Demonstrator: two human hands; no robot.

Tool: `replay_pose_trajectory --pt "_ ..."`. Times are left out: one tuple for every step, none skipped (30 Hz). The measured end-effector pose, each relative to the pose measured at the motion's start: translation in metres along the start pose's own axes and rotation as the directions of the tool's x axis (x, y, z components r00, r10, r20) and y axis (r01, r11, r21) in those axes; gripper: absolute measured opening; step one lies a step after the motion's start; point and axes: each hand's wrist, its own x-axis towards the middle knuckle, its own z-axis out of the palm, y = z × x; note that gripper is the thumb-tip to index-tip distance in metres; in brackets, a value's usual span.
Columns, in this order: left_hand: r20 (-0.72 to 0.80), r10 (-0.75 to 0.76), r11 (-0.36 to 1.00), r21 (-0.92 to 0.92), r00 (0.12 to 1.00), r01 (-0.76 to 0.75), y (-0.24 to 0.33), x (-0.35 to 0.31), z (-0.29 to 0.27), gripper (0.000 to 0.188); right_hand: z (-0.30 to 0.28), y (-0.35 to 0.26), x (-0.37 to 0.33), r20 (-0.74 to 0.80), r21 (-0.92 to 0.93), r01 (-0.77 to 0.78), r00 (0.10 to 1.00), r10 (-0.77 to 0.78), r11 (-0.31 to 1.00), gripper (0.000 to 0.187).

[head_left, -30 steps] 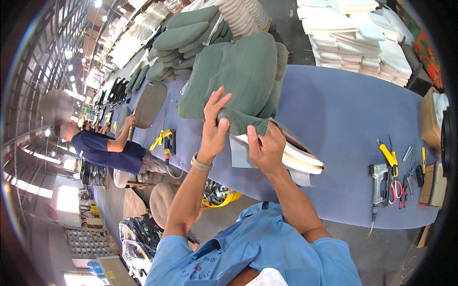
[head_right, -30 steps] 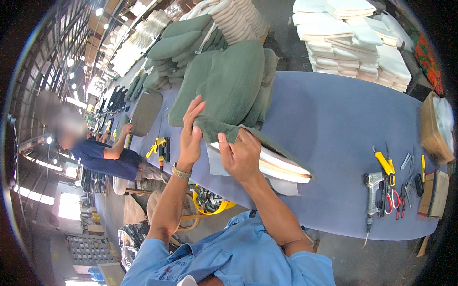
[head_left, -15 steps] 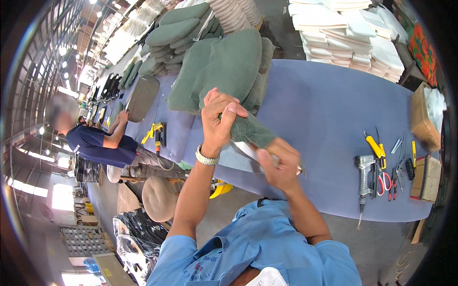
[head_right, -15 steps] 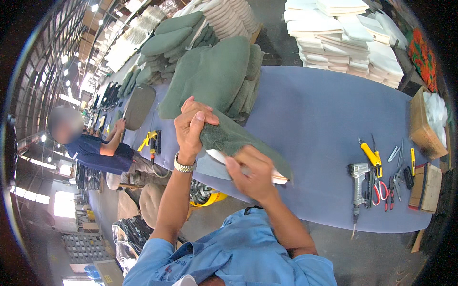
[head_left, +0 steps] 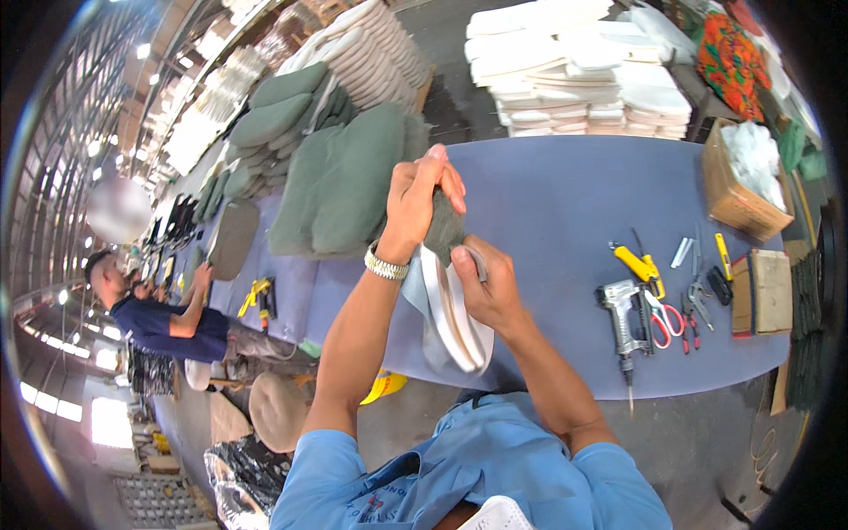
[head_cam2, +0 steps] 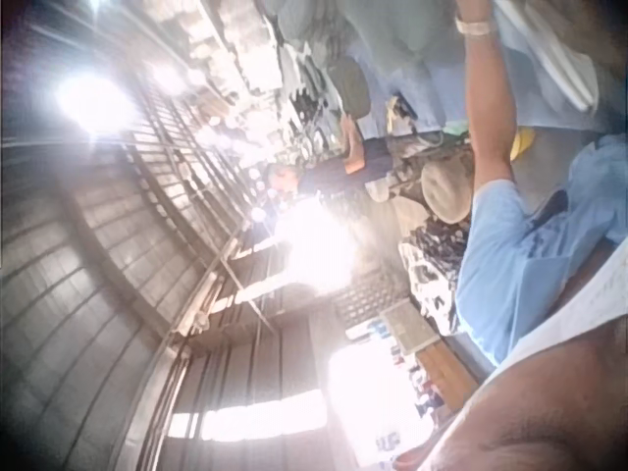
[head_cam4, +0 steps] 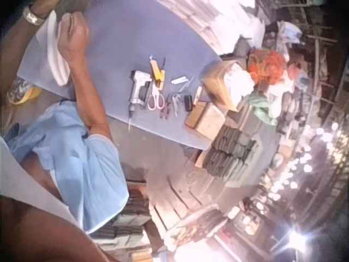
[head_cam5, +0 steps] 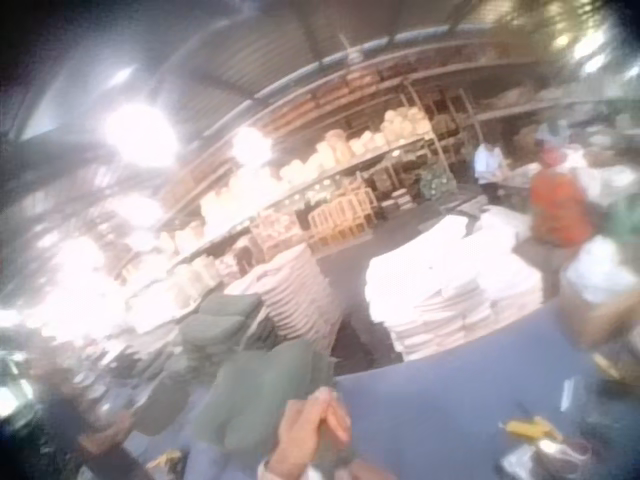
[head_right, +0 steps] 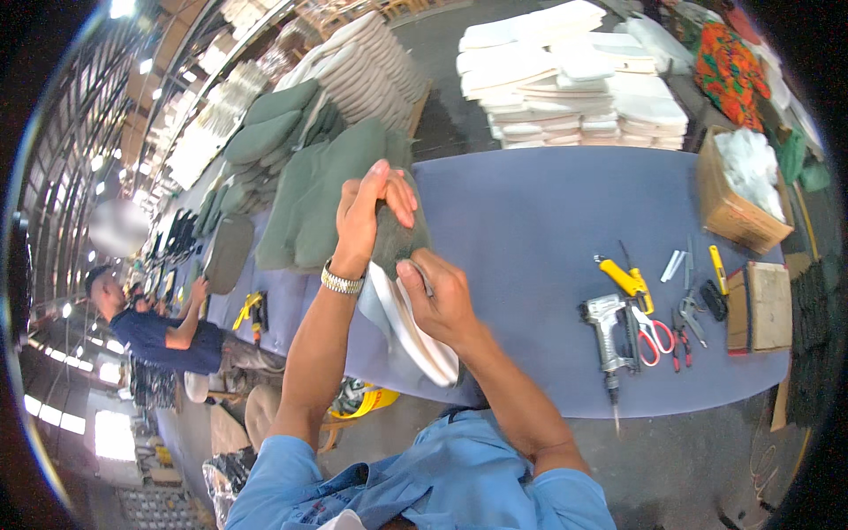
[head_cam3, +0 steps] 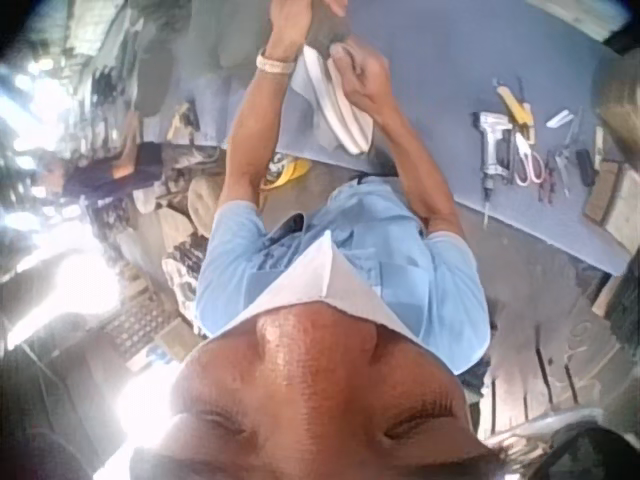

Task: The person assembles green fabric cushions by folding the fabric over a white foam insert and securing it with a staple gun. They repeatedly trim excess fabric with a utility knife and reposition the cushion to staple different edges. Finished cushions are stacked on the table.

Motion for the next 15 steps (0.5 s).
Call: replay_pose_trajectory --pt "0.036 -0.114 0.992 -0.043 0.993 0.115 -0.006 0.016 0.012 0.072 -0.011 -0.001 0.006 -0.035 -0.023 -0.055 0.998 0.054 0.998 0.033" --pt "0.081 -0.224 0.97 -0.08 0.971 0.23 -0.014 0.033 0.024 0.074 -0.022 -0.001 0.012 -0.075 -0.045 -0.111 0.991 0.107 0.993 0.037" --pt "0.153 -0.243 0.954 -0.138 0.958 0.264 -0.033 0.048 0.04 0.076 -0.035 0.001 0.014 -0.126 -0.075 -0.177 0.978 0.167 0.981 0.04" --pt "0.203 -0.29 0.93 -0.17 0.935 0.325 -0.054 0.057 0.056 0.077 -0.044 0.007 0.014 -0.182 -0.109 -0.242 0.958 0.22 0.964 0.043" --pt "0.256 -0.332 0.901 -0.197 0.908 0.385 -0.076 0.065 0.072 0.077 -0.052 0.017 0.015 -0.241 -0.138 -0.308 0.932 0.269 0.941 0.045" --pt "0.318 -0.367 0.867 -0.225 0.874 0.445 -0.104 0.072 0.092 0.078 -0.063 0.03 0.014 -0.309 -0.169 -0.376 0.898 0.313 0.911 0.048" --pt "0.329 -0.295 0.886 -0.256 0.897 0.386 -0.14 0.073 0.106 0.074 -0.07 0.043 0.014 -0.343 -0.157 -0.429 0.868 0.359 0.889 0.049" --pt "0.305 -0.34 0.862 -0.277 0.89 0.424 -0.154 0.075 0.13 0.072 -0.085 0.06 0.014 -0.384 -0.156 -0.492 0.829 0.406 0.857 0.05" --pt "0.274 -0.389 0.837 -0.293 0.88 0.461 -0.164 0.075 0.149 0.07 -0.099 0.076 0.016 -0.419 -0.147 -0.549 0.788 0.451 0.823 0.052" --pt "0.241 -0.436 0.815 -0.304 0.867 0.494 -0.176 0.081 0.162 0.067 -0.106 0.093 0.023 -0.451 -0.159 -0.573 0.767 0.457 0.804 0.051" --pt "0.341 -0.393 0.827 -0.276 0.854 0.49 -0.192 0.092 0.158 0.059 -0.108 0.11 0.033 -0.477 -0.168 -0.594 0.747 0.463 0.786 0.051" --pt "0.335 -0.377 0.858 -0.226 0.864 0.462 -0.209 0.105 0.156 0.058 -0.108 0.129 0.047 -0.511 -0.176 -0.615 0.724 0.462 0.769 0.05" --pt "0.322 -0.361 0.886 -0.174 0.875 0.429 -0.227 0.119 0.148 0.056 -0.1 0.148 0.065 -0.545 -0.139 -0.602 0.709 0.447 0.786 0.05" --pt "0.308 -0.345 0.911 -0.119 0.887 0.395 -0.247 0.133 0.134 0.055 -0.089 0.174 0.079 -0.549 -0.136 -0.616 0.699 0.459 0.776 0.05" --pt "0.379 -0.358 0.923 0.003 0.853 0.386 -0.27 0.142 0.114 0.045 -0.08 0.206 0.092 -0.566 -0.136 -0.633 0.681 0.465 0.762 0.051"
